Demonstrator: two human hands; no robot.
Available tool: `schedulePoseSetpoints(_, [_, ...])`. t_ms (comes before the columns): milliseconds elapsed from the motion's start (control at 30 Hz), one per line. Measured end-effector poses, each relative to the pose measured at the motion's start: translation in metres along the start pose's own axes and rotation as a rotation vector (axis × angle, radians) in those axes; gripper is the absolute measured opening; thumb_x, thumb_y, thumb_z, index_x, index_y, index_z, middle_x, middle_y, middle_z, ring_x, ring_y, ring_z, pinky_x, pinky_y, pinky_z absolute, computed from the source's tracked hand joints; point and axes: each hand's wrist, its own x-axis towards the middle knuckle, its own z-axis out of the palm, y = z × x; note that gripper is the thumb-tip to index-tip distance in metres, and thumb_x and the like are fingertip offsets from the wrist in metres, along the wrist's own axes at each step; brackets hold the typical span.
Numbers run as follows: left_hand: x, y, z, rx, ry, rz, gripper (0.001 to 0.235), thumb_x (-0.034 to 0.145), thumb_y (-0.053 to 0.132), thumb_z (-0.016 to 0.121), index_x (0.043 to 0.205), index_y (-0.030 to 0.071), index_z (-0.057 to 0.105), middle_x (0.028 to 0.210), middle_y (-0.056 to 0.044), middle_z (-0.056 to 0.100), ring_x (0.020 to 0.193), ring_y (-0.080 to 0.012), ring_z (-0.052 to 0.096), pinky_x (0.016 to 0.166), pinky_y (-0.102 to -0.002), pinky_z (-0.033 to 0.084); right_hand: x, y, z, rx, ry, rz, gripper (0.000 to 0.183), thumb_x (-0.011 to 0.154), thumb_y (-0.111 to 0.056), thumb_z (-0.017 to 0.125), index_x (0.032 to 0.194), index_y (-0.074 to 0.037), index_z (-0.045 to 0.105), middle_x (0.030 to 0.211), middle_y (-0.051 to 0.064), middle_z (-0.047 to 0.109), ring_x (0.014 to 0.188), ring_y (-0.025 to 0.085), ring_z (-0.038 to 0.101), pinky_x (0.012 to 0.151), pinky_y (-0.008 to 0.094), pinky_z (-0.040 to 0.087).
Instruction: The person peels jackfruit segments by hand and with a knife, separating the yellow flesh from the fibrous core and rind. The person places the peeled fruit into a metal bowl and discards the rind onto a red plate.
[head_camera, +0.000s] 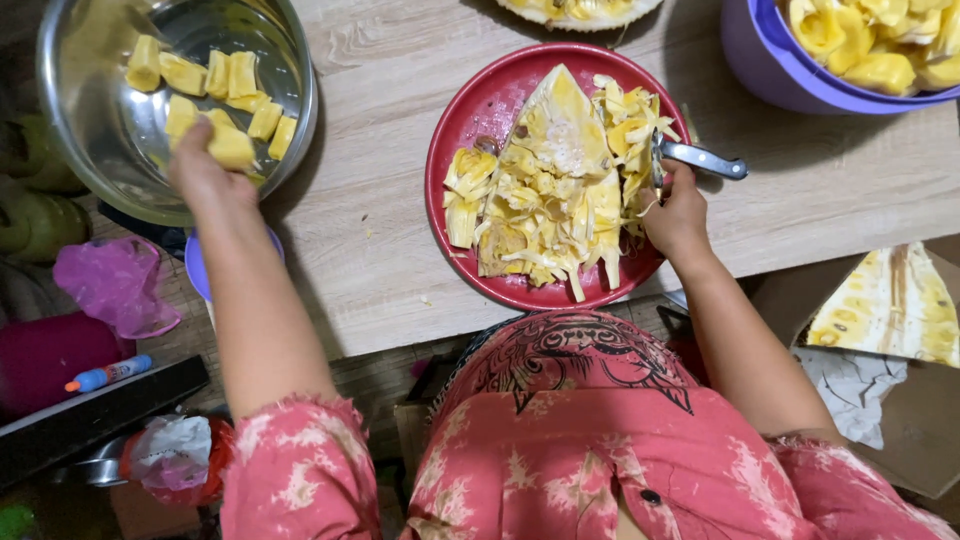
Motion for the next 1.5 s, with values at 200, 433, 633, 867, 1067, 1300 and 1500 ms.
schedulePoseSetpoints(200, [-0.047,-0.046,0.005,0.373,-0.087,0.24,0.08,0.1,-0.013,0.079,0.157,0.017,0.033,0.16,-0.03,0.027,0.137,-0.0574,0.056,0.121,-0.067,0.031,-0.019,-0.025,-0.002,-0.156,0.2,-0.321,0.052,0.092,0.003,0.077,0.14,0.008,0.057,0.128,0.03,0.057,0.122,0.049,0.056,0.105,0.054,0.047])
schedulePoseSetpoints(433, [-0.269,-0.151,0.062,0.702,-1.036,0.388,0.05,0.063,-0.003,0.091,0.106,0.01,0.071,0.104,-0.008,0.064,0.106,-0.0236,0.064,0.099,-0.032,0.049,0.012,0.008,0.055,-0.144,0.306,-0.822,0.028,0.089,-0.009,0.082,0.115,-0.014,0.074,0.103,0.004,0.065,0.104,0.027,0.065,0.088,0.036,0.053])
schedulePoseSetpoints(633, [-0.335,-0.172,0.091,1.527,-1.266,0.529,0.087,0.092,0.041,0.081,0.159,0.009,0.036,0.164,-0.026,0.025,0.155,-0.0451,0.017,0.124,-0.064,0.02,0.037,-0.017,0.034,-0.125,0.094,-0.933,0.052,0.092,-0.023,0.084,0.135,-0.002,0.065,0.12,0.023,0.066,0.115,0.043,0.063,0.1,0.05,0.05])
schedulePoseSetpoints(867, [-0.328,-0.199,0.092,1.578,-1.229,0.444,0.089,0.094,0.021,0.075,0.166,0.023,0.022,0.169,-0.019,0.018,0.156,-0.0429,0.015,0.124,-0.065,0.013,0.063,-0.017,0.027,-0.1,-0.185,-0.899,0.047,0.093,-0.023,0.079,0.136,-0.007,0.067,0.116,0.02,0.072,0.114,0.042,0.066,0.1,0.051,0.051])
schedulePoseSetpoints(1067, [-0.327,-0.196,0.094,1.563,-1.238,0.409,0.094,0.09,0.014,0.072,0.167,0.025,0.018,0.171,-0.017,0.015,0.156,-0.042,0.015,0.125,-0.063,0.012,0.061,-0.028,0.024,-0.097,-0.196,-0.922,0.047,0.093,-0.025,0.079,0.133,-0.002,0.068,0.113,0.023,0.071,0.112,0.043,0.066,0.097,0.05,0.053])
schedulePoseSetpoints(1300, [-0.323,-0.196,0.096,1.593,-1.251,0.366,0.091,0.091,0.015,0.07,0.166,0.029,0.021,0.171,-0.016,0.013,0.157,-0.0437,0.013,0.124,-0.065,0.013,0.08,-0.018,0.034,-0.124,-0.221,-0.939,0.05,0.09,-0.025,0.081,0.132,-0.003,0.065,0.112,0.02,0.07,0.114,0.041,0.065,0.099,0.05,0.053])
schedulePoseSetpoints(1500, [-0.333,-0.207,0.097,1.696,-1.204,0.487,0.073,0.096,0.023,0.066,0.161,0.034,0.034,0.168,-0.02,0.016,0.155,-0.0474,0.017,0.122,-0.069,0.014,0.081,-0.017,0.043,-0.21,-0.14,-0.939,0.051,0.087,-0.019,0.071,0.136,-0.008,0.061,0.111,0.015,0.066,0.114,0.038,0.064,0.098,0.049,0.053])
